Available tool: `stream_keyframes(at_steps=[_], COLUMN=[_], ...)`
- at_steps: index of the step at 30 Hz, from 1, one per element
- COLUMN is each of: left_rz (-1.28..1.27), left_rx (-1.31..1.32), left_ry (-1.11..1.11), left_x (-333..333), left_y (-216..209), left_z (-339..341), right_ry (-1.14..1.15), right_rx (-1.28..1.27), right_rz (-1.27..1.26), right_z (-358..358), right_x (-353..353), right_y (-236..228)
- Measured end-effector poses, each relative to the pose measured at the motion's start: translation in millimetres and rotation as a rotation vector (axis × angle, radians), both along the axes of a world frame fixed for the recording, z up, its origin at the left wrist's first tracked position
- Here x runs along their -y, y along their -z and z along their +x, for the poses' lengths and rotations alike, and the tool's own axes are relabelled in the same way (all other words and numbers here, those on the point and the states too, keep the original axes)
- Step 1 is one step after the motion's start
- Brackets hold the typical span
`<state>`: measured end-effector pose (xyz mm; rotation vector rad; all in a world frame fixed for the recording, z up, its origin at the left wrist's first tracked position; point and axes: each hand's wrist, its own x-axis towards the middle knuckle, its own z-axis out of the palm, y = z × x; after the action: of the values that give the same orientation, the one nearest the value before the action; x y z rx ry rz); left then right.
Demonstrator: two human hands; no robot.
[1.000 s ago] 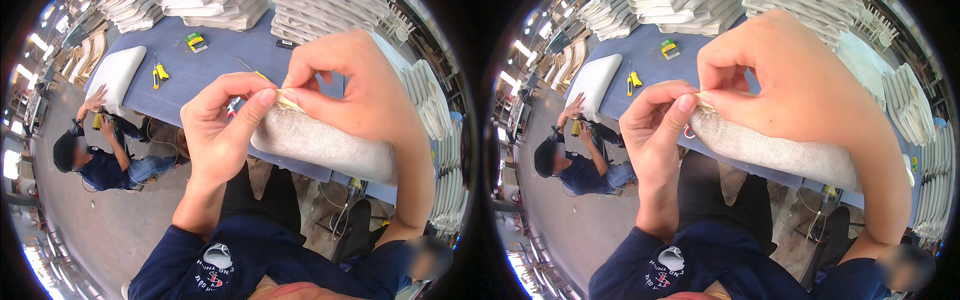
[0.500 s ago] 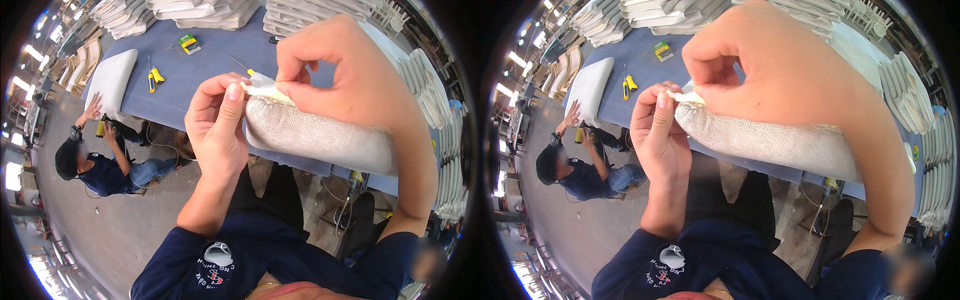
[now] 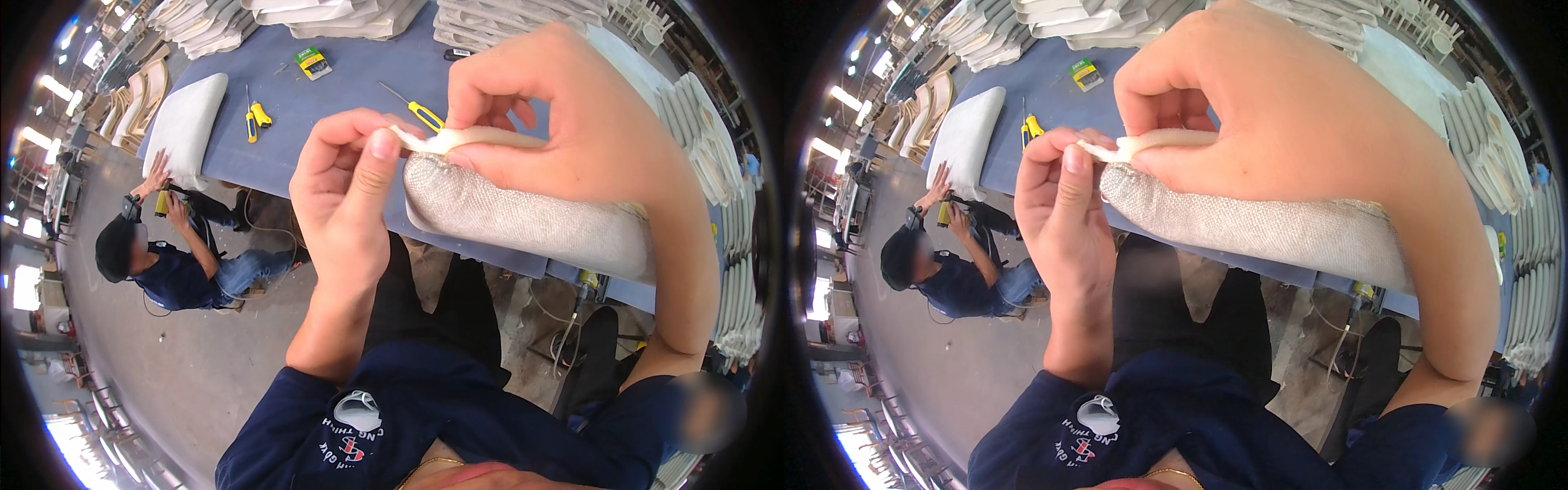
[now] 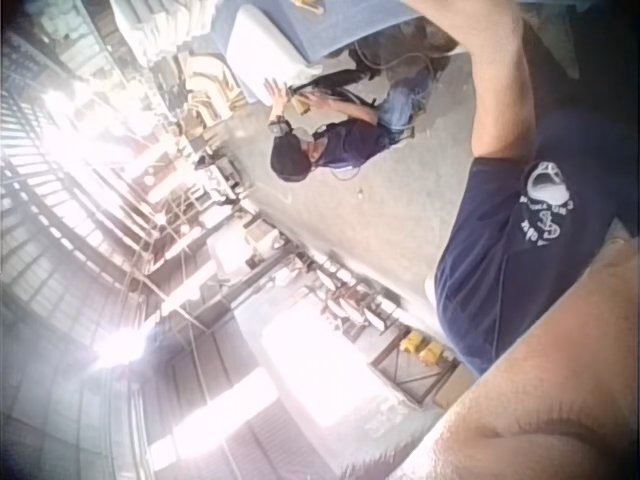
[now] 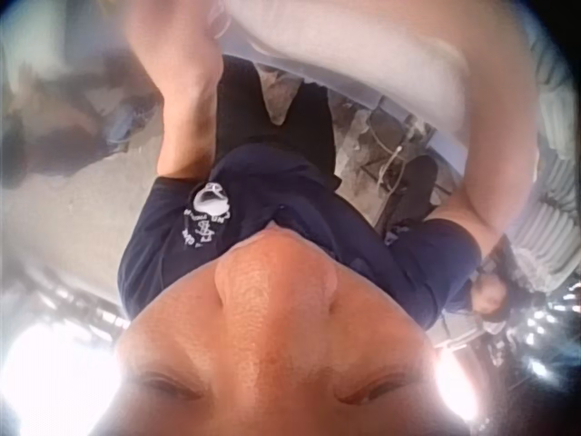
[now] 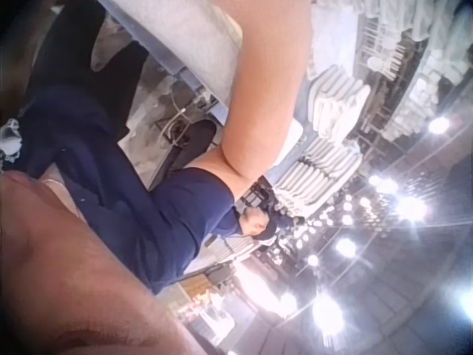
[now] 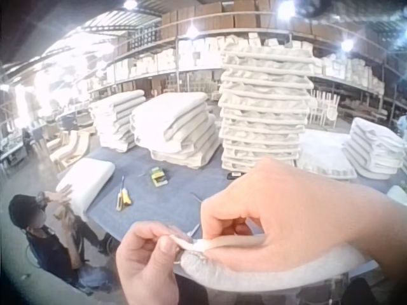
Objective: The person trims excess fabric from a cushion using scissors, then uses a staple gun to secure the fabric around the cushion edges. The person repeatedly folds and staples the fabric to ensure a tight fit.
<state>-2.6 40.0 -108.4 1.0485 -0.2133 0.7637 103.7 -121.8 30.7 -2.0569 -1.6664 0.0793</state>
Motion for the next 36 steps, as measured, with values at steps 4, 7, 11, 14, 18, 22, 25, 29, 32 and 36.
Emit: stream_keyframes(at_steps=[4, 7, 11, 14, 18, 22, 25, 29, 32, 36], left_rz=[-0.296, -0.347, -0.412, -0.747, -0.602, -0.136, 0.118, 0.678, 1.105, 1.287], left_rx=[-0.064, -0.051, -0.040, 0.090, 0.244, 0.130, -0.253, -0.795, -1.009, -0.967], left_ry=[0.164, 0.198, 0.219, 0.415, 0.368, 0.438, 0.144, -0.136, -0.305, -0.252], left_x=[4.8, 6.1, 10.4, -11.5, -40.9, -78.3, -87.3, -123.5, -123.4, -122.2], left_y=[5.4, 8.7, 7.1, 14.9, 16.5, 37.3, 46.8, 82.4, 90.8, 101.7], left_z=[0.3, 2.1, 3.4, 7.5, -0.9, -28.1, -45.9, -78.6, -82.6, -83.1], right_ry=[0.016, 0.028, 0.010, 0.026, 0.022, 0.039, 0.270, -0.024, -0.097, 0.073], right_rx=[-0.014, -0.051, -0.047, -0.133, -0.071, -0.101, -0.287, -0.134, 0.007, -0.089], right_rz=[-0.119, -0.129, -0.112, -0.129, -0.006, 0.024, -0.300, -0.017, 0.139, 0.120], right_z=[-9.1, -10.5, -7.6, -12.8, -10.6, -14.2, -19.1, 20.0, 19.0, 9.4], right_x=[0.0, 0.0, 5.6, 7.4, 16.0, 21.3, 1.3, 13.3, 18.3, 9.2], right_y=[-21.0, -22.4, -21.4, -31.3, -22.3, -19.2, -59.8, -14.0, 1.4, -9.4])
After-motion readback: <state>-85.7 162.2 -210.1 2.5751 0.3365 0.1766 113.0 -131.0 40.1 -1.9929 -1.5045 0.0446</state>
